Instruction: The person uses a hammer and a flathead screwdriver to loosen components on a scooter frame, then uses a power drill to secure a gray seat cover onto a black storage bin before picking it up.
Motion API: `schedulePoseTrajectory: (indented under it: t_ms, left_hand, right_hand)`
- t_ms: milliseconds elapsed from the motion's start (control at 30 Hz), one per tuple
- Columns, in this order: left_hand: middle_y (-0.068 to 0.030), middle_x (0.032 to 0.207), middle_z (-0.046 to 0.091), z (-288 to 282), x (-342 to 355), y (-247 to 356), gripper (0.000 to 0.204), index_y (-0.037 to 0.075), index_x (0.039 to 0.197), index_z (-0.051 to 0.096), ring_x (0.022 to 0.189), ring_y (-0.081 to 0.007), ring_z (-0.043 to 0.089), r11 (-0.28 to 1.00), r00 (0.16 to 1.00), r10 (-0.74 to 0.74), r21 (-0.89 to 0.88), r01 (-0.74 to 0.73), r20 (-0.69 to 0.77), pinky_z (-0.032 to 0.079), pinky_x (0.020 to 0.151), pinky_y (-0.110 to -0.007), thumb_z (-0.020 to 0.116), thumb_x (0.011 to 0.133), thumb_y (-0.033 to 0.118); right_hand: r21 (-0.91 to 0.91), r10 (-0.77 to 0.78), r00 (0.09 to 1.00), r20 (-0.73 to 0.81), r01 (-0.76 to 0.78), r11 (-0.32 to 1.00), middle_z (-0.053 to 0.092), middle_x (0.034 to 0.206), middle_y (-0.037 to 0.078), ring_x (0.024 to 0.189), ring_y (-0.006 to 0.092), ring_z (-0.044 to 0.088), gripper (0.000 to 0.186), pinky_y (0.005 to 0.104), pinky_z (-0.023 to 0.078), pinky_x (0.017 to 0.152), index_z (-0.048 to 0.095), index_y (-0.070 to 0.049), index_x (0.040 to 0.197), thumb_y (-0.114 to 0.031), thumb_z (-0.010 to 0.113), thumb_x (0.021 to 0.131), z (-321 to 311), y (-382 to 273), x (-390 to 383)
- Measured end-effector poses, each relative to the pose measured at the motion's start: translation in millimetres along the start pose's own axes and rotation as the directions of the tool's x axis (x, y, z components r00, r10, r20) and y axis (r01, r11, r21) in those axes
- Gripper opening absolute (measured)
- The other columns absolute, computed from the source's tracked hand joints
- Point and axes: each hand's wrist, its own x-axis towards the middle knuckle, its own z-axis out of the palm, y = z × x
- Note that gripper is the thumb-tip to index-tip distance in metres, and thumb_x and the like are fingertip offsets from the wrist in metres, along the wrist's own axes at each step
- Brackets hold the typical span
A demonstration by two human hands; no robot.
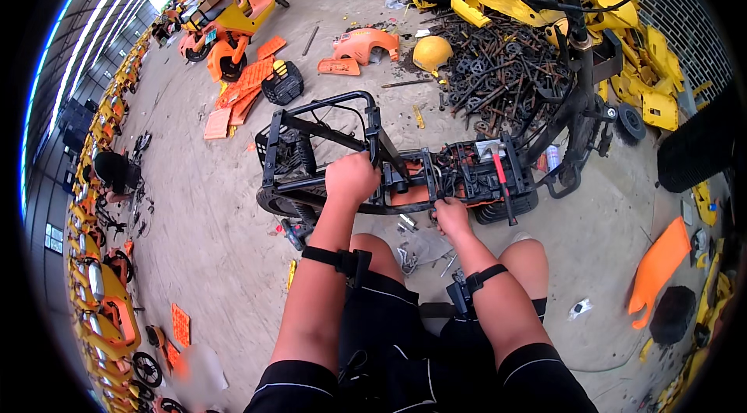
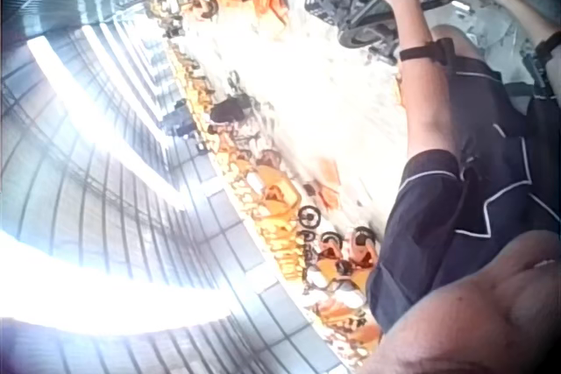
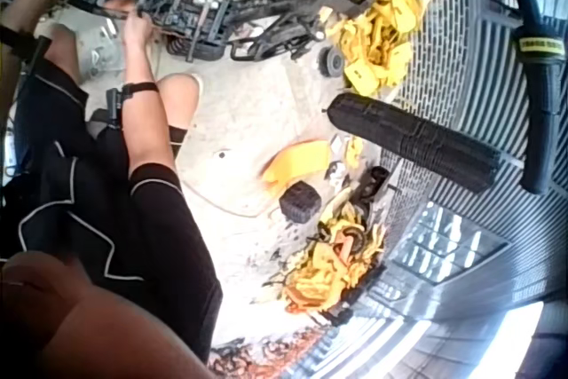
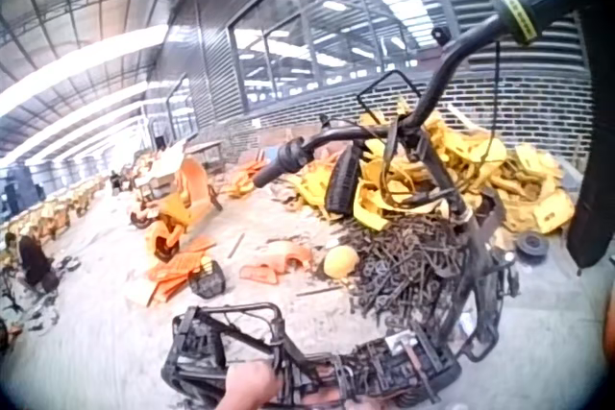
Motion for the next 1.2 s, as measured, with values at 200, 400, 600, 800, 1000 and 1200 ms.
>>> schedulePoseTrajectory:
  t_ms: [200, 400, 600, 800, 1000, 1200]
  left_hand:
    - [-0.0148, 0.089, 0.073, 2, 1, 1, 0.026, 0.008, 0.093, 0.07, 0.084, -0.0351, 0.072, 1.0, 0.999, 0.025, -0.012, -0.025, -0.028, 0.056, 0.076, -0.048, 0.066, 0.083, 0.031]
    - [-0.0181, 0.087, 0.072, 4, 3, 0, 0.027, 0.01, 0.094, 0.073, 0.082, -0.037, 0.071, 0.999, 0.999, 0.022, -0.027, -0.023, -0.047, 0.056, 0.075, -0.049, 0.064, 0.081, 0.031]
    - [-0.0153, 0.086, 0.074, 3, 0, -5, 0.025, 0.009, 0.089, 0.072, 0.081, -0.0348, 0.073, 0.999, 0.998, -0.01, -0.049, 0.007, -0.062, 0.057, 0.07, -0.047, 0.064, 0.083, 0.032]
    - [-0.0168, 0.08, 0.072, 5, 0, -8, 0.03, 0.007, 0.084, 0.069, 0.075, -0.0363, 0.071, 0.997, 0.995, 0.047, -0.064, -0.053, -0.091, 0.056, 0.068, -0.048, 0.066, 0.082, 0.036]
    - [-0.0157, 0.075, 0.071, 6, 1, -7, 0.033, 0.007, 0.083, 0.07, 0.072, -0.0348, 0.071, 0.997, 0.998, 0.011, -0.076, -0.016, -0.068, 0.056, 0.065, -0.046, 0.067, 0.082, 0.04]
    - [-0.0149, 0.078, 0.072, 7, 2, -4, 0.032, 0.008, 0.086, 0.07, 0.074, -0.0337, 0.071, 0.996, 0.998, -0.006, -0.086, 0.001, -0.058, 0.056, 0.066, -0.046, 0.066, 0.083, 0.04]
  right_hand:
    - [0.096, 0.019, 0.999, 0.048, -0.023, 0.995, 0.065, 0.079, 0.007, 0.041, 0.0144, 0.049, 0.027, 0.0312, 0.038, 0.035, 0.062, -0.001, 0.107, -0.024, 0.052, 0.096, 1, 0, 5]
    - [0.216, 0.105, 0.991, 0.084, -0.121, 0.969, 0.066, 0.08, 0.009, 0.043, 0.0148, 0.049, 0.025, 0.0325, 0.038, 0.037, 0.059, -0.003, 0.102, -0.026, 0.051, 0.097, 6, -11, 6]
    - [0.32, 0.147, 0.971, 0.191, -0.203, 0.926, 0.066, 0.082, 0.011, 0.046, 0.0149, 0.047, 0.02, 0.0316, 0.034, 0.038, 0.056, -0.005, 0.097, -0.025, 0.053, 0.095, 10, -27, 11]
    - [0.256, 0.176, 0.973, 0.151, -0.211, 0.943, 0.059, 0.071, 0.006, 0.046, 0.0144, 0.047, 0.017, 0.0315, 0.034, 0.038, 0.057, -0.008, 0.089, -0.024, 0.054, 0.093, 5, -35, 18]
    - [0.143, 0.206, 0.976, 0.07, -0.214, 0.966, 0.055, 0.066, 0.003, 0.046, 0.0129, 0.044, 0.016, 0.0291, 0.031, 0.039, 0.057, -0.009, 0.082, -0.021, 0.052, 0.092, 3, -56, 22]
    - [0.227, 0.247, 0.961, 0.123, -0.27, 0.936, 0.053, 0.064, 0.004, 0.043, 0.0123, 0.04, 0.013, 0.0283, 0.026, 0.036, 0.055, -0.008, 0.082, -0.016, 0.052, 0.091, -15, -58, 38]
